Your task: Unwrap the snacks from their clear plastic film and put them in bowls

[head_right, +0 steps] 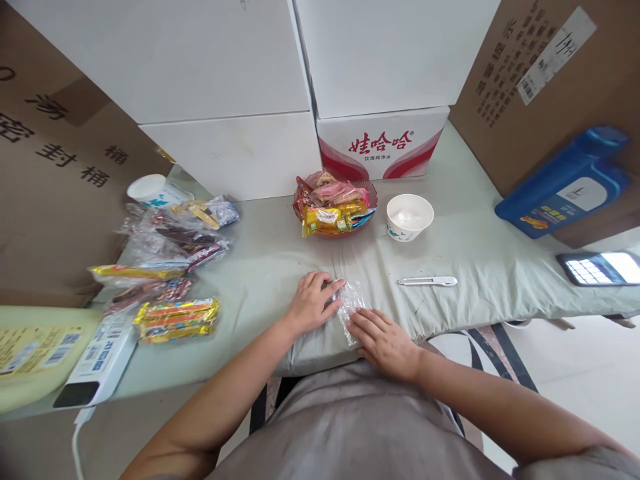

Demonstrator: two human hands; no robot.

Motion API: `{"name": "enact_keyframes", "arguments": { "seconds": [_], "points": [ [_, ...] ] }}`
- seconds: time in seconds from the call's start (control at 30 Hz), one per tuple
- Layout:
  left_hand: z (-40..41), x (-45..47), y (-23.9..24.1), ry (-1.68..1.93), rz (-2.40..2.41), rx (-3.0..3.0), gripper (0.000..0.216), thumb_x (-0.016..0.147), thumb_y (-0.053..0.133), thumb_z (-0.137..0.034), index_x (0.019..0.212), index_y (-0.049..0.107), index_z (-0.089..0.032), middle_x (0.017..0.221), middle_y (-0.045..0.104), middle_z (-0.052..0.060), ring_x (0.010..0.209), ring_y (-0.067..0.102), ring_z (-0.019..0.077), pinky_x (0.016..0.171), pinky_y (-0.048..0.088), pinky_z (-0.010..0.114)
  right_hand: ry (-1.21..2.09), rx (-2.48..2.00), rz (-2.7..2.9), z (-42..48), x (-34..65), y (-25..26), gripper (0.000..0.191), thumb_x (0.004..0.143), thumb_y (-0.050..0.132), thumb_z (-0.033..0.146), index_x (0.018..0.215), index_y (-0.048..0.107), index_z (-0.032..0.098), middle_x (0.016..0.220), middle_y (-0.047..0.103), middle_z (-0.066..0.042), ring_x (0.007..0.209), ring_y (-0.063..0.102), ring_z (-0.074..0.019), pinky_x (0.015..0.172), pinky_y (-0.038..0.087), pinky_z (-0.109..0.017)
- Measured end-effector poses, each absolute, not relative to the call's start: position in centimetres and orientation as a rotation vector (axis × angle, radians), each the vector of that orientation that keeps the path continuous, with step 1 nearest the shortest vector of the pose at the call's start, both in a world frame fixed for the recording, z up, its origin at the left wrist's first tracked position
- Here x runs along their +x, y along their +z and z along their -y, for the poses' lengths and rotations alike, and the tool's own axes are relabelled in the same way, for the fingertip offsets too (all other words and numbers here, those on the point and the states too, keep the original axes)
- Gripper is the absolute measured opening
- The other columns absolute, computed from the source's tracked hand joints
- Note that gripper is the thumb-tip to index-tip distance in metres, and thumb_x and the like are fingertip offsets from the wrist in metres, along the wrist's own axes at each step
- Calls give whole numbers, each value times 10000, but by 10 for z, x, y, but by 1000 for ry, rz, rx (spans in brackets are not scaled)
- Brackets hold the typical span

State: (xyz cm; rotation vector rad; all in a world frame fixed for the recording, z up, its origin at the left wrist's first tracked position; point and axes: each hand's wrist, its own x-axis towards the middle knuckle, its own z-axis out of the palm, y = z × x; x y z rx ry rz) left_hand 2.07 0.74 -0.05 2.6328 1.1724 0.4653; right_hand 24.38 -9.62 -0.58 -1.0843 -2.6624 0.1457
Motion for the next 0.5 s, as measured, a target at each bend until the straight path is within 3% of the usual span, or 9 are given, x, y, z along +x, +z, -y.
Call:
{"name": "enact_keyframes", "arguments": {
  "seconds": [0.17, 0.37, 0.5],
  "points": [
    [-6, 19, 2, 432, -1096, 2659, 438, 876, 590, -411, 1292, 595, -274, 1133, 530, 106, 1082, 444, 286, 937, 405, 466, 225, -1025, 2537, 94, 247, 5, 254, 935, 503, 245, 1143, 612, 150, 1094, 673, -118, 1057, 588, -235, 902, 477, -414],
    [-6, 19, 3, 406, -1063, 2656, 422, 879, 582, -424, 1279, 603, -290, 1169, 513, 105, 1120, 426, 293, 963, 390, 473, 169, -843, 2492, 87, 247, 7, 178, 942, 504, 183, 1081, 613, 157, 1039, 685, -91, 1055, 596, -217, 935, 453, -404],
    [-6, 19, 2, 403, -1051, 2638, 411, 877, 578, -430, 1263, 609, -291, 1185, 511, 108, 1133, 425, 297, 961, 390, 476, 254, -922, 2531, 57, 242, 17, 217, 997, 418, 228, 1075, 611, 167, 882, 685, -53, 785, 629, -144, 703, 476, -270]
  ]
}}
